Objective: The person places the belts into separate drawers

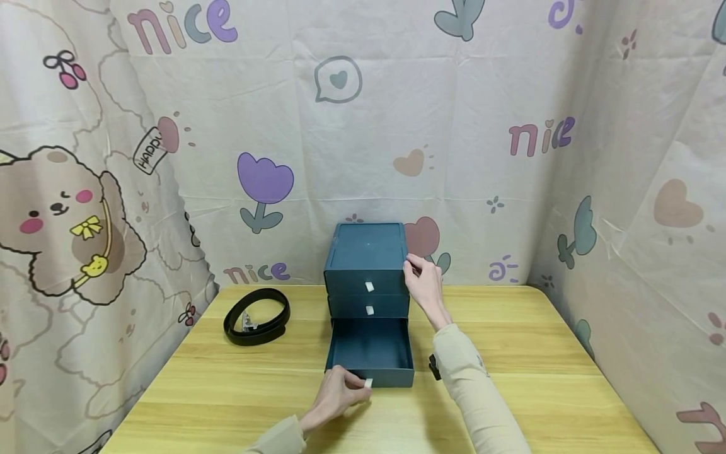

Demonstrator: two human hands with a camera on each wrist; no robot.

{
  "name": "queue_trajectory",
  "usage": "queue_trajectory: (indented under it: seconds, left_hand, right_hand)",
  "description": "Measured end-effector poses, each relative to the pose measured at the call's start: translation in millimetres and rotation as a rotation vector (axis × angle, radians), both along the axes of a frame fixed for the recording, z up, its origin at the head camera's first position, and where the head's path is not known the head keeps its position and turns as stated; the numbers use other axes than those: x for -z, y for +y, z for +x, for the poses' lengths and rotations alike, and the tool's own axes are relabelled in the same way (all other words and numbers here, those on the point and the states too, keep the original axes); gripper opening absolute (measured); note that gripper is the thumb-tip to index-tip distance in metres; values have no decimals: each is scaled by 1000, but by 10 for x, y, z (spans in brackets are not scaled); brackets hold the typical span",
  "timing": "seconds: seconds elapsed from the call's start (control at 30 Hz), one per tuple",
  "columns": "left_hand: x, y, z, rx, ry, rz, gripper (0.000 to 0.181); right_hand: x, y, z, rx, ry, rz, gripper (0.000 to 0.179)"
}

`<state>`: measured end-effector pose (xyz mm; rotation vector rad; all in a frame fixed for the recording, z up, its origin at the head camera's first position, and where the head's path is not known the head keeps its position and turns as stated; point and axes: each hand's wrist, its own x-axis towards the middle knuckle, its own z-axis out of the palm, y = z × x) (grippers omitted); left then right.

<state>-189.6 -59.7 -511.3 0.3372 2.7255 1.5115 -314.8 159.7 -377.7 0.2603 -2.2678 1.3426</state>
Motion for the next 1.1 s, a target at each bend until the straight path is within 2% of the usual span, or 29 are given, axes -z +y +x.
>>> queue_trajectory:
  seconds: [0.63,0.8,0.97,1.1]
  left_hand:
    - [15,-10,11,-2,55,-46,13]
    - [7,-10,13,12,64,-30,15]
    - [-15,-41,18,15,50,-19,18]
    - [-73,-109,7,14,25,13,20]
  right_hand:
    - [5,-5,9,-1,3,7,34]
    - [7,1,3,3,-2,10,34]
    - [3,3,4,3,-8,5,35]
    - [0,1,9,0,-7,7,35]
